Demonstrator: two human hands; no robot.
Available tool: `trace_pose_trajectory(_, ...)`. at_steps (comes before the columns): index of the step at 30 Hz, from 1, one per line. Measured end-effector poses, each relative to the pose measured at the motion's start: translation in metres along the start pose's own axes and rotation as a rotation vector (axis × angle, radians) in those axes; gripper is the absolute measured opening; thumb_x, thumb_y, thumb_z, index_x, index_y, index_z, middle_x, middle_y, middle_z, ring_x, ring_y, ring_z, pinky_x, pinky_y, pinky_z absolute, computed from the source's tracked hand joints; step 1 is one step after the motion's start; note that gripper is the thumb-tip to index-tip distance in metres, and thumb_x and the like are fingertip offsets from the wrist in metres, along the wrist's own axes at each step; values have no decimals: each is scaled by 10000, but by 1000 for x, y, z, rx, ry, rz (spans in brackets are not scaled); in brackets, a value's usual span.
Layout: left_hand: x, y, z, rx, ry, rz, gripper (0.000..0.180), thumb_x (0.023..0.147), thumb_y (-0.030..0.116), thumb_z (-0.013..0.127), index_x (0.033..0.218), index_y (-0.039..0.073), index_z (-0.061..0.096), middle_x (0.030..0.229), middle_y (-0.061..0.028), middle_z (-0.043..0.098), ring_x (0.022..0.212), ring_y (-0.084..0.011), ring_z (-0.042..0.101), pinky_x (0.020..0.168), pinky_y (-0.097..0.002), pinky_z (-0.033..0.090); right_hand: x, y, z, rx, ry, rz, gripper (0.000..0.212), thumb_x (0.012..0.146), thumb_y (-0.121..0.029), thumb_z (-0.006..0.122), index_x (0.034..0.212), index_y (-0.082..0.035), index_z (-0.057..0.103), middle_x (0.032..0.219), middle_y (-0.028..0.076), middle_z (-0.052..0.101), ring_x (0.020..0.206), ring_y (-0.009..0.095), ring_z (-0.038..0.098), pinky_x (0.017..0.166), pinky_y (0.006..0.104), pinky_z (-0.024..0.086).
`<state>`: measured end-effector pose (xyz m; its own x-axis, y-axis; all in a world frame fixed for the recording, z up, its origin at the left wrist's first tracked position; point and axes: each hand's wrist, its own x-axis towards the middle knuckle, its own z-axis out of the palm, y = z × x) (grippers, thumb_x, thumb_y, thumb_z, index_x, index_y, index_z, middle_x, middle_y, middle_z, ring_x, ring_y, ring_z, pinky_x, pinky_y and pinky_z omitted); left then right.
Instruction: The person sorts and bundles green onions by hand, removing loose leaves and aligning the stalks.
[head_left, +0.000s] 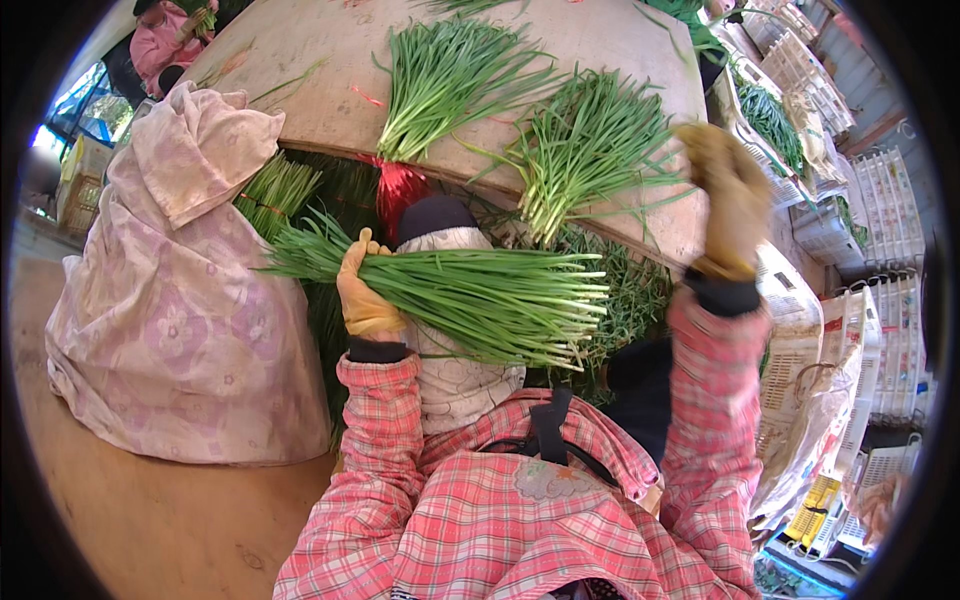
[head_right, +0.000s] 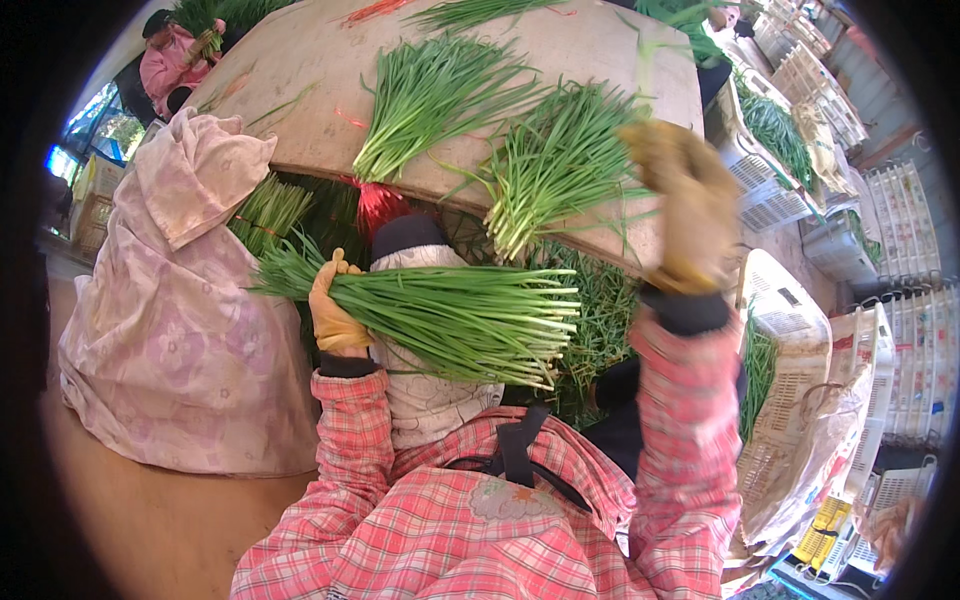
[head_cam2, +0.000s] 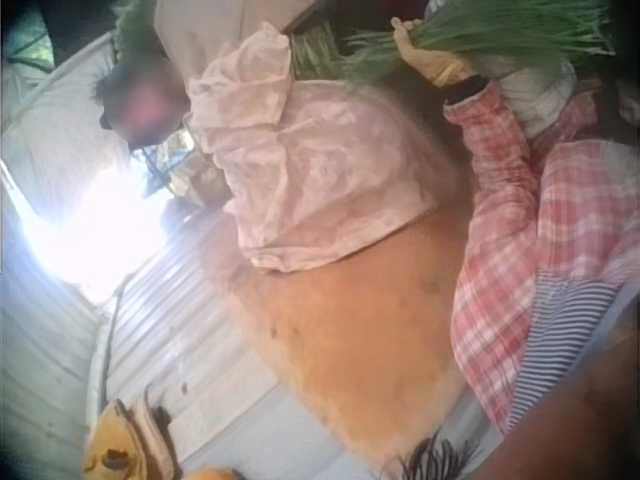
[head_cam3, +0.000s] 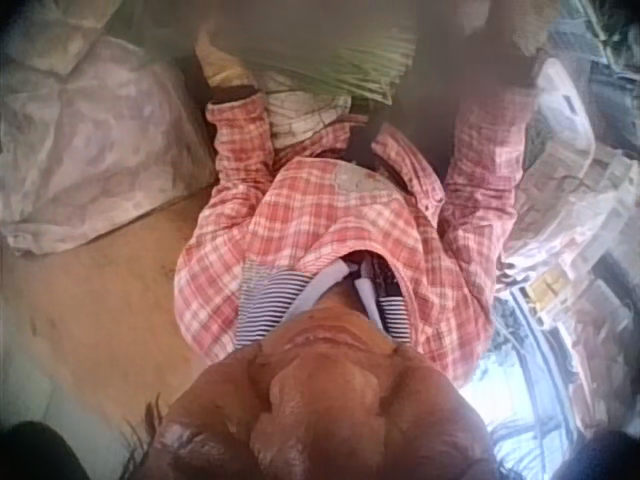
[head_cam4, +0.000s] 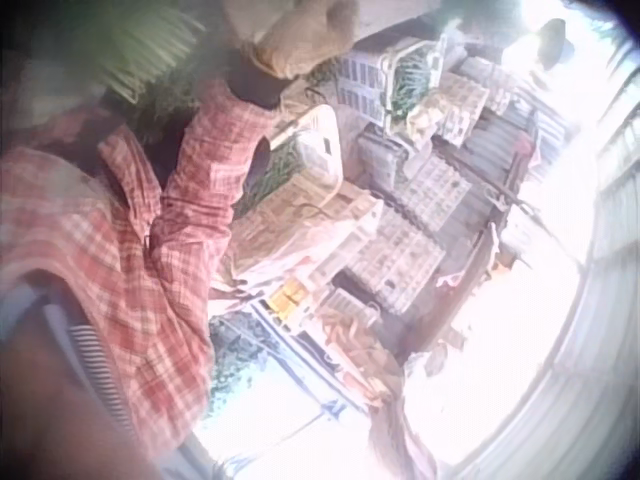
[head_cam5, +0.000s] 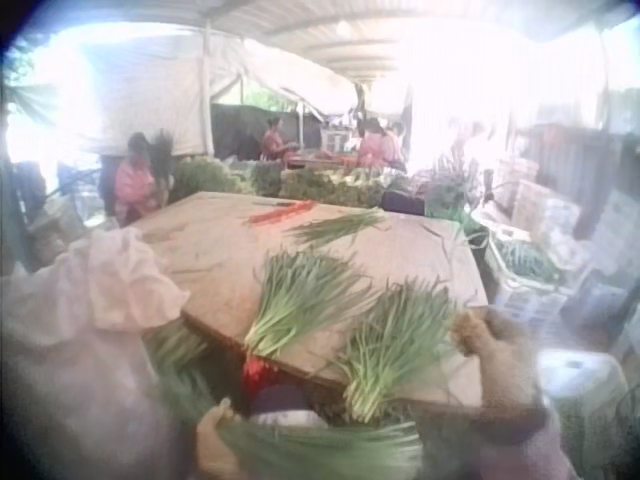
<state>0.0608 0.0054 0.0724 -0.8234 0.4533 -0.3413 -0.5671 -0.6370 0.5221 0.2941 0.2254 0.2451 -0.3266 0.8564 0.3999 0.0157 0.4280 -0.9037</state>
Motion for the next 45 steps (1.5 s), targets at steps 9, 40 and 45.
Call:
trace_pose_trajectory(9, -2, -3, 10, 39, 57, -30, 329, 824, 87, 541, 1131, -10, 474, 735, 1, 484, 677, -131, 503, 649, -272, 462, 4, 110, 224, -234, -286, 111, 235, 810, -229, 612, 795, -4, 679, 676, 71, 649, 616, 120, 570, 592, 282, 459)
trace_pose_trajectory(40, 14, 1, -11, 178, -74, -23, 230, 756, 71, 560, 980, 29, 530, 679, -58, 523, 621, -198, 523, 631, -341, 478, -159, 95, -28, -644, -440, -85, 224, 840, -276, 559, 861, -64, 629, 686, 126, 596, 674, 313, 584, 644, 408, 447)
trace_pose_trajectory(45, 1, -3, 1, 88, -47, -11, 231, 787, 95, 562, 1011, 41, 561, 715, -72, 558, 638, -196, 548, 632, -340, 483, -166, 99, 6, -420, -530, 113, 283, 790, -303, 631, 849, -29, 671, 709, 169, 618, 648, 317, 610, 583, 386, 473)
